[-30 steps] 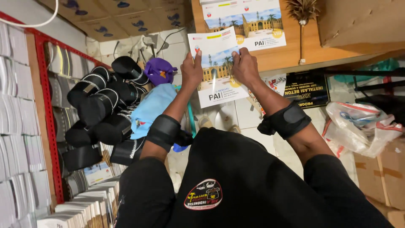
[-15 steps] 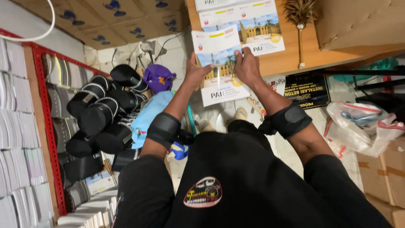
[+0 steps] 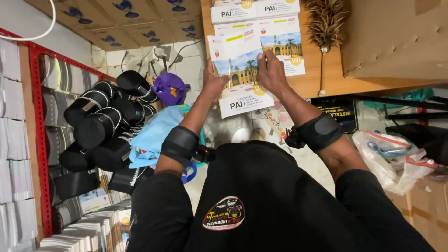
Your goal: The person is organizing and dusting educational booklets in a storage area.
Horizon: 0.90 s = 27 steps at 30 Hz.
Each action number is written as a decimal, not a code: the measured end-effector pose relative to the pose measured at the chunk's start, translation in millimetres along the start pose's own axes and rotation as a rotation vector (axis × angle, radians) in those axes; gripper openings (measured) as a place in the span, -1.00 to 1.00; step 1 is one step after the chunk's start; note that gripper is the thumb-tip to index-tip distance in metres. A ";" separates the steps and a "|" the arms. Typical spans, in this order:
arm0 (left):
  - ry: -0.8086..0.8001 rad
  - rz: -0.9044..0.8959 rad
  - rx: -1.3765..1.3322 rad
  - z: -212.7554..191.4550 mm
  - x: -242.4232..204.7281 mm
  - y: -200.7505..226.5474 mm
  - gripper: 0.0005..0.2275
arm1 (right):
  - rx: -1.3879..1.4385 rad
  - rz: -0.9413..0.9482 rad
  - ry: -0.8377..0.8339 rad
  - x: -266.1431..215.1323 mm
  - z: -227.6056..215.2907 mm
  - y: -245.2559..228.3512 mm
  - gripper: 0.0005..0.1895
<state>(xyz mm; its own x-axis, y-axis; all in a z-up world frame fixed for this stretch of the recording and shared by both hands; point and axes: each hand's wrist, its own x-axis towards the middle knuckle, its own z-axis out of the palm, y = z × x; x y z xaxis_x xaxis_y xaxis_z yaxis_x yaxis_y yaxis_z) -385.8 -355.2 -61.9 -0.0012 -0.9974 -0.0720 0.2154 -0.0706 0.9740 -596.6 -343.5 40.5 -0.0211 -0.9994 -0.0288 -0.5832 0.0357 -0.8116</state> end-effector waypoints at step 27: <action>-0.032 -0.001 -0.015 31.9 49.4 23.5 -0.41 | -0.018 -0.114 0.036 70.5 -30.4 67.4 -0.49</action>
<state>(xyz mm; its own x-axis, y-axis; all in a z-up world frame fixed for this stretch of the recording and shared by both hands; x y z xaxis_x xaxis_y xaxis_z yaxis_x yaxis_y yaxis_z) -411.9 -406.6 -35.7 -0.0323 -0.9973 -0.0654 0.2301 -0.0711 0.9706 -662.1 -411.5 1.5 0.0167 -0.9963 0.0843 -0.5977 -0.0776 -0.7979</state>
